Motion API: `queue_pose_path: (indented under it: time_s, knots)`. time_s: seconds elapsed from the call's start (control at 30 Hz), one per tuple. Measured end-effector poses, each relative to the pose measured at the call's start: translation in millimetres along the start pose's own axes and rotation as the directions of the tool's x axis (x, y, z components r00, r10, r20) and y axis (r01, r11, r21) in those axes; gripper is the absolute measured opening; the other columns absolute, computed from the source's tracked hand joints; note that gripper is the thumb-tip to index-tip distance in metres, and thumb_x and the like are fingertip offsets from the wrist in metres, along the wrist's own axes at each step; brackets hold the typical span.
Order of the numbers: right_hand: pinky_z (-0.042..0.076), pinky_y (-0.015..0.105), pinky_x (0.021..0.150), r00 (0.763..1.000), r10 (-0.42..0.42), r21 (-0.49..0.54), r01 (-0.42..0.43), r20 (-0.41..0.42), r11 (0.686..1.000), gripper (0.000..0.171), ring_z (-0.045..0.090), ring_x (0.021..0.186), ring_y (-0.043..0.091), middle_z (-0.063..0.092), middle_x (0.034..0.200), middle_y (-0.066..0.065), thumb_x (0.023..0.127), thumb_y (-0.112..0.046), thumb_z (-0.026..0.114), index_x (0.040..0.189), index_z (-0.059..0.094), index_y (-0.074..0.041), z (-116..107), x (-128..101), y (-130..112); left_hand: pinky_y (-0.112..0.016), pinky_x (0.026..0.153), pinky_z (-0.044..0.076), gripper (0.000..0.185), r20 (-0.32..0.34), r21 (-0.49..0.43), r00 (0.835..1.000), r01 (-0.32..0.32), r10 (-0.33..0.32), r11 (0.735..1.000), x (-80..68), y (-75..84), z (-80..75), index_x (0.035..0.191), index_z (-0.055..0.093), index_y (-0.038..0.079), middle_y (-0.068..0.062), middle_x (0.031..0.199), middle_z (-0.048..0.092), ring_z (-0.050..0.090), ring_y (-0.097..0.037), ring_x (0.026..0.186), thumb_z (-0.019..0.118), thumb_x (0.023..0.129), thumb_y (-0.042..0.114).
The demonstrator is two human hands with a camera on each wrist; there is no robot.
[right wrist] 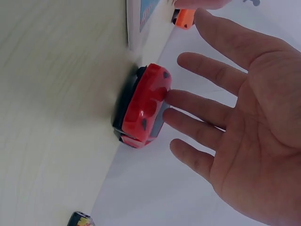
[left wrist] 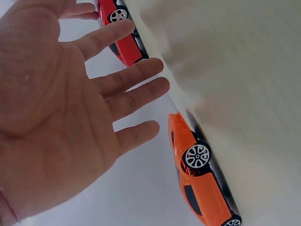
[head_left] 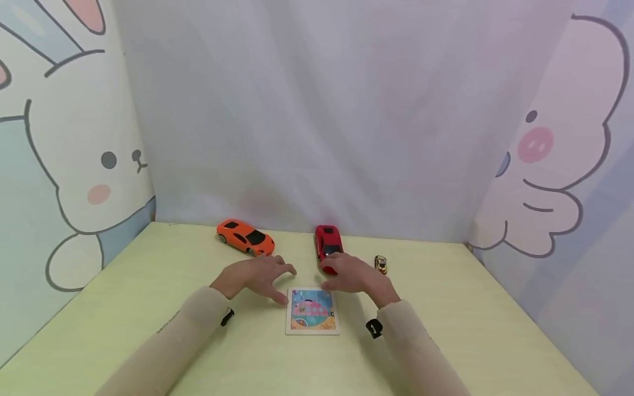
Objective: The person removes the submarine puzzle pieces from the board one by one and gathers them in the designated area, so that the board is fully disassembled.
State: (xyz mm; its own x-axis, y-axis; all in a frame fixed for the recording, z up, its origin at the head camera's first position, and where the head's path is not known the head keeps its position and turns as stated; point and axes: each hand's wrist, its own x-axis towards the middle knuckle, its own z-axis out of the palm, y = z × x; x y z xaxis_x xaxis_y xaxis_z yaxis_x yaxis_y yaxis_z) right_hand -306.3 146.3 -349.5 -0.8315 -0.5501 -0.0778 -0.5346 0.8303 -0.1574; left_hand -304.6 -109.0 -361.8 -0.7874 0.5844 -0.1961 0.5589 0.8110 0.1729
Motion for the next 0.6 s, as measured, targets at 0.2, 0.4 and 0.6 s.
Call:
queue_pose_path:
  time_s: [0.2, 0.4, 0.6]
  knots:
    - [0.045, 0.047, 0.103, 0.997, -0.062, -0.032, 0.061, -0.054, 0.998, 0.041, 0.053, 0.124, 0.030, 0.055, 0.138, 0.010, 0.091, -0.032, 0.075, 0.128, 0.067, -0.015, 3, 1, -10, -0.048, 0.098, 0.043, 0.059, -0.003, 0.032, 1.000, -0.027, 0.027, 0.999, 4.8, 3.2, 3.5, 0.127, 0.056, 0.029, -0.005, 0.130, 0.053, 0.052, -0.026, 0.112, 0.076, 0.081, 0.060]
    - [0.049, 0.036, 0.095, 0.992, -0.124, 0.009, 0.124, 0.000, 0.992, 0.032, 0.054, 0.114, 0.020, 0.060, 0.125, 0.004, 0.092, -0.027, 0.074, 0.123, 0.070, -0.018, 12, 6, -19, -0.054, 0.103, 0.039, 0.056, 0.016, 0.055, 1.000, -0.022, 0.021, 0.998, 7.3, 4.8, 6.5, 0.125, 0.053, 0.032, -0.004, 0.130, 0.050, 0.053, -0.024, 0.111, 0.074, 0.082, 0.060]
    - [0.049, 0.025, 0.080, 0.991, -0.124, 0.035, 0.122, 0.050, 0.992, 0.026, 0.054, 0.099, 0.013, 0.059, 0.108, 0.000, 0.092, -0.028, 0.075, 0.117, 0.073, -0.022, 21, 13, -26, -0.057, 0.102, 0.040, 0.051, 0.033, 0.042, 0.999, -0.022, 0.021, 0.999, 7.3, 6.3, 6.3, 0.123, 0.053, 0.032, -0.004, 0.130, 0.049, 0.054, -0.024, 0.110, 0.075, 0.083, 0.056]
